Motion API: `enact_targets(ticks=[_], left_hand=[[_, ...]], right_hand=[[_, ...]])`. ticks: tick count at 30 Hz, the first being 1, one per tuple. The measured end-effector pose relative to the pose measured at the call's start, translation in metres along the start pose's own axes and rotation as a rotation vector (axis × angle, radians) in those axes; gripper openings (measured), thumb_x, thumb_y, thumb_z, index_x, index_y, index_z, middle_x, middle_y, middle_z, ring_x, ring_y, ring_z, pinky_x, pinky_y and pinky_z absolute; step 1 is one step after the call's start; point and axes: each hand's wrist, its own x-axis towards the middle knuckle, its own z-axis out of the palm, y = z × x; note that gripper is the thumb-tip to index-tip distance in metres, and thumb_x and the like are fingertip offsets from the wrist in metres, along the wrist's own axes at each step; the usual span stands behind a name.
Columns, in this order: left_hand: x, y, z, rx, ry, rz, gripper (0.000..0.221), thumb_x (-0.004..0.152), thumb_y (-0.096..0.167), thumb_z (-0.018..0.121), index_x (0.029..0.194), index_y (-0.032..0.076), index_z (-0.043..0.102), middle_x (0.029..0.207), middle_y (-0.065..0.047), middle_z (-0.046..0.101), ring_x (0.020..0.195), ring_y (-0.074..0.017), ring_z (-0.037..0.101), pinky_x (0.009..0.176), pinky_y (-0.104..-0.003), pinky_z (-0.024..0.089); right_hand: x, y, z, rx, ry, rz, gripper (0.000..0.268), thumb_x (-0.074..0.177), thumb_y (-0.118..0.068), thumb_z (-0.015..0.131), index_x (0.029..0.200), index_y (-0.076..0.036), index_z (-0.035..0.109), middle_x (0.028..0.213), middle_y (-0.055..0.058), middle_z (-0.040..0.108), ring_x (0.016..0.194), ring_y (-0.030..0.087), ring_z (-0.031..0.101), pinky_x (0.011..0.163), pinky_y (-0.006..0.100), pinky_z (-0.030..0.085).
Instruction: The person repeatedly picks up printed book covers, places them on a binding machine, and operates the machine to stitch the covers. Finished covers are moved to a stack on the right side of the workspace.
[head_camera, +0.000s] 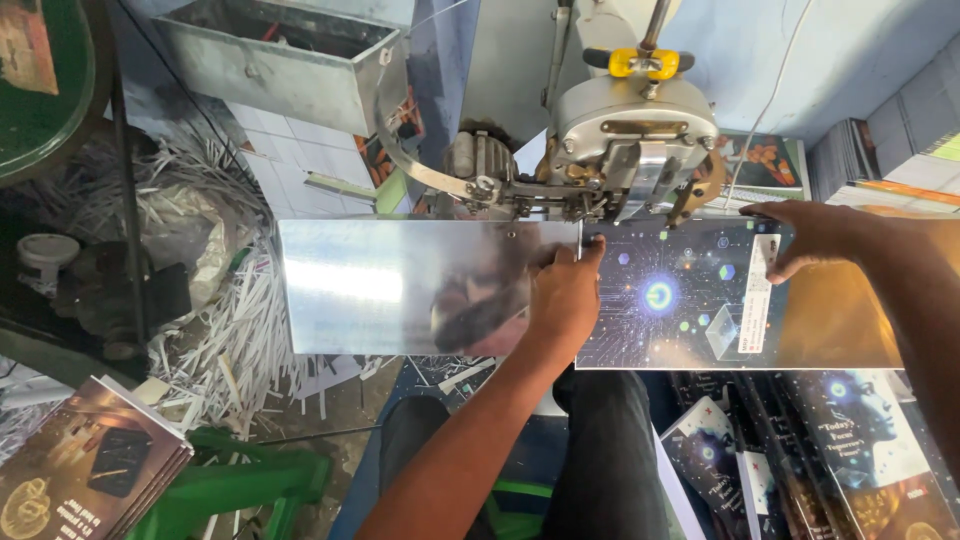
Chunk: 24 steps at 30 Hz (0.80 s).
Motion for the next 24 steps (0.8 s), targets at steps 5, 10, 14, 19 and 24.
enact_targets(ticks=[5, 10, 14, 19, 24], left_hand=[[0.005, 0.008, 0.009, -0.010, -0.014, 0.027, 0.044, 0.092, 0.011, 0.067, 0.136, 0.016, 0.068, 0.098, -0.016, 0.069, 0.095, -0.0348, 0.069, 0.100, -0.049, 0.047], [0.010, 0.019, 0.005, 0.054, 0.055, 0.094, 0.048, 0.084, 0.017, 0.072, 0.132, 0.019, 0.067, 0.089, -0.013, 0.070, 0.090, -0.0338, 0.069, 0.085, -0.051, 0.047], [0.015, 0.023, 0.002, 0.087, -0.011, 0.108, 0.053, 0.088, 0.020, 0.075, 0.140, 0.021, 0.065, 0.087, -0.015, 0.069, 0.085, -0.0345, 0.069, 0.080, -0.050, 0.049], [0.016, 0.031, 0.010, 0.069, 0.104, 0.234, 0.051, 0.087, 0.021, 0.077, 0.137, 0.017, 0.064, 0.093, -0.012, 0.068, 0.090, -0.0331, 0.070, 0.084, -0.048, 0.052], [0.026, 0.045, 0.018, -0.051, -0.004, 0.285, 0.044, 0.085, 0.028, 0.079, 0.125, 0.012, 0.067, 0.092, -0.010, 0.067, 0.089, -0.0302, 0.071, 0.076, -0.045, 0.055]], right_hand=[[0.003, 0.021, 0.002, 0.026, -0.028, 0.036, 0.122, 0.057, -0.010, 0.100, 0.159, -0.034, 0.039, 0.126, 0.016, 0.078, 0.119, 0.035, 0.075, 0.109, 0.051, 0.053], [0.014, 0.058, 0.004, -0.174, 0.043, -0.015, 0.112, 0.060, -0.013, 0.100, 0.156, -0.033, 0.045, 0.122, 0.013, 0.077, 0.118, 0.033, 0.072, 0.104, 0.046, 0.055], [0.018, 0.103, 0.018, -0.137, 0.169, -0.121, 0.100, 0.059, -0.016, 0.100, 0.147, -0.027, 0.053, 0.128, 0.010, 0.073, 0.121, 0.033, 0.067, 0.102, 0.046, 0.052], [-0.005, 0.157, 0.040, -0.024, 0.260, -0.078, 0.086, 0.063, -0.023, 0.097, 0.140, -0.018, 0.061, 0.121, 0.012, 0.076, 0.114, 0.033, 0.072, 0.100, 0.044, 0.054], [-0.066, 0.191, 0.062, 0.020, 0.270, 0.094, 0.057, 0.071, -0.030, 0.092, 0.121, -0.012, 0.074, 0.109, 0.014, 0.081, 0.103, 0.034, 0.077, 0.094, 0.044, 0.057]])
